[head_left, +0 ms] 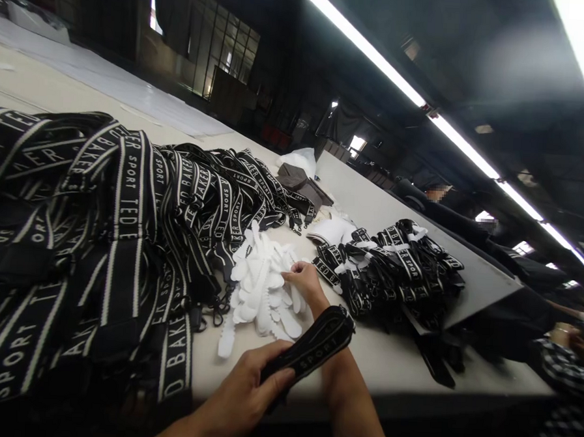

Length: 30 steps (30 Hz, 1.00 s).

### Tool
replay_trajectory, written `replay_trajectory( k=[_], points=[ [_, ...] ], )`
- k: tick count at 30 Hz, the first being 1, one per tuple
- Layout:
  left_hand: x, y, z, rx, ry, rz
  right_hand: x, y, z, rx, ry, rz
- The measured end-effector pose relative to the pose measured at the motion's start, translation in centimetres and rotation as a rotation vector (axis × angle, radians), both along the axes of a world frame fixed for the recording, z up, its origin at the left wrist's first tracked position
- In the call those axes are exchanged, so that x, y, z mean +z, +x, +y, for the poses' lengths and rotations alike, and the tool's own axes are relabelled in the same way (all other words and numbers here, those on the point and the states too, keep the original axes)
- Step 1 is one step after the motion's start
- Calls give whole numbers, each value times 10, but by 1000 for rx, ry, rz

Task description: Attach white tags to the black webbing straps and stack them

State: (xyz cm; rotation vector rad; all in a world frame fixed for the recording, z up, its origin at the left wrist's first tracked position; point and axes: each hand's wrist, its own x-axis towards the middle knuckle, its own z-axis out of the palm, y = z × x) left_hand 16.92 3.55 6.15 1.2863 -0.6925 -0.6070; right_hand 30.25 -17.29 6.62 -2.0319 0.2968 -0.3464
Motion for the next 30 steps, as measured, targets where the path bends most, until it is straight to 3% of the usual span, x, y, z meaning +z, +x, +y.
replay_trajectory(
  k=[5,12,17,19,22,25,30],
  points=[
    [0,4,-3,40,-32,36,12,-4,-17,-23,154,-148],
    [9,4,-3,67,-39,92,27,-16,-37,-148,209,-337],
    [9,-3,-2,14,-32,0,58,-30,-38,-81,55,-462],
    [6,-4,-3,-18,-27,-26,74,-33,-37,-104,73,-549],
    [2,-4,-6,-48,-23,-55,96,-34,-32,-159,173,-578],
    [2,-3,-7,-47,-39,-37,107,-40,-24,-64,291,-450],
    [11,-1,-6,-36,-95,51,96,-83,2,-38,637,-486]
  ],
)
